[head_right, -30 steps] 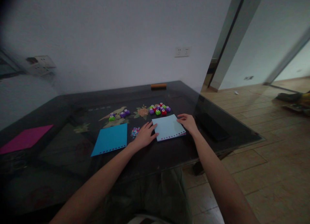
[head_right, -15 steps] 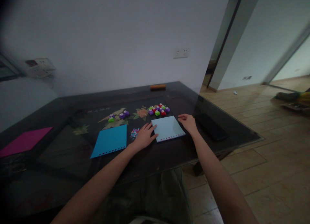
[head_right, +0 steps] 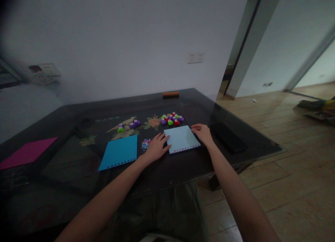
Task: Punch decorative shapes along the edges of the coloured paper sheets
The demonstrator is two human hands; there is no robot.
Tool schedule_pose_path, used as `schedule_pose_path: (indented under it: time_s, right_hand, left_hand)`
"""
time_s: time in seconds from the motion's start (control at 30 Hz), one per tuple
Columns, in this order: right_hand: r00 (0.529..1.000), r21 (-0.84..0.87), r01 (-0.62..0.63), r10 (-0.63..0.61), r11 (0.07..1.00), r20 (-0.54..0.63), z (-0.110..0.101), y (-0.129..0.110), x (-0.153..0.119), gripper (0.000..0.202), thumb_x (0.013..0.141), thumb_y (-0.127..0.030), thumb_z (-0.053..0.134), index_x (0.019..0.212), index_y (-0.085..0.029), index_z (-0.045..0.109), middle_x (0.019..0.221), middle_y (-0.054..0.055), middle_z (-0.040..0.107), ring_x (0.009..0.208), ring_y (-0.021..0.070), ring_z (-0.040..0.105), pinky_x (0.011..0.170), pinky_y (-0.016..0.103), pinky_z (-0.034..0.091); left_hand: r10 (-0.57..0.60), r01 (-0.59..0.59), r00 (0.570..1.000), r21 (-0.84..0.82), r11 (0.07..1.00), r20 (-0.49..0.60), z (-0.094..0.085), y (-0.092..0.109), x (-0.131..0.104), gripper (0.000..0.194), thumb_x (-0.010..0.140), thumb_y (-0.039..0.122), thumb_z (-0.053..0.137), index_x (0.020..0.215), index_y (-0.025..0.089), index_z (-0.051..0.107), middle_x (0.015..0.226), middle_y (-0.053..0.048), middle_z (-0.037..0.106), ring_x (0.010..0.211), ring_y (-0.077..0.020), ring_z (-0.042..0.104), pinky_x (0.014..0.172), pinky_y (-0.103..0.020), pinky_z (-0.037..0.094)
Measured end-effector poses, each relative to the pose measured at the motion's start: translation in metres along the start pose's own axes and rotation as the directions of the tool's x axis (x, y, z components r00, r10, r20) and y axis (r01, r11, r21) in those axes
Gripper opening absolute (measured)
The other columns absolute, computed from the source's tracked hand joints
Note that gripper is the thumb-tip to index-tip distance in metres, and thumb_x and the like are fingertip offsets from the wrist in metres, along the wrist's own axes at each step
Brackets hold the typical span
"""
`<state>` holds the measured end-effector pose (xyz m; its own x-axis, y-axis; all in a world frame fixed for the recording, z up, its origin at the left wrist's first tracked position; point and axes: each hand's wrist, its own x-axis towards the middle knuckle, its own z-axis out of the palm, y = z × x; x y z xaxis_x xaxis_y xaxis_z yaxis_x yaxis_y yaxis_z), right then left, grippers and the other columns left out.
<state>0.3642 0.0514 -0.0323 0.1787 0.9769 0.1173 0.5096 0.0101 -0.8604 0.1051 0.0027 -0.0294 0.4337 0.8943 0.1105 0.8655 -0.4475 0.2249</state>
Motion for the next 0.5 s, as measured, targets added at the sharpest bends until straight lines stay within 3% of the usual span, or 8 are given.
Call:
schedule_pose_path:
  time_s: [0.3,0.5]
  right_hand:
    - [0.995,-0.177,0.1,-0.095,0.979,0.033,0.0,-0.0028,-0.001,0.021,0.071,-0.02,0.063,0.091,-0.014,0.067,0.086,0.007,0.068,0.075,0.0161,0.062,0.072,0.028,0.048]
    - [0.956,-0.375,0.295,-0.266,0.879,0.128,0.0043,-0.0014,-0.001,0.025,0.066,-0.018,0.069,0.091,-0.017,0.069,0.092,0.006,0.061,0.07,0.014,0.055,0.072,0.029,0.045]
  left_hand:
    - [0.003,-0.003,1.0,-0.001,1.0,-0.007,0.0023,-0.0007,0.0007,0.055,0.087,0.049,0.038,0.134,0.021,0.039,0.143,-0.01,0.035,0.133,-0.0281,0.026,0.108,-0.043,0.023]
    - [0.007,-0.007,1.0,-0.004,1.0,-0.013,0.0018,-0.0002,-0.0002,0.054,0.087,0.049,0.037,0.134,0.021,0.038,0.143,-0.01,0.034,0.133,-0.0291,0.026,0.107,-0.043,0.025]
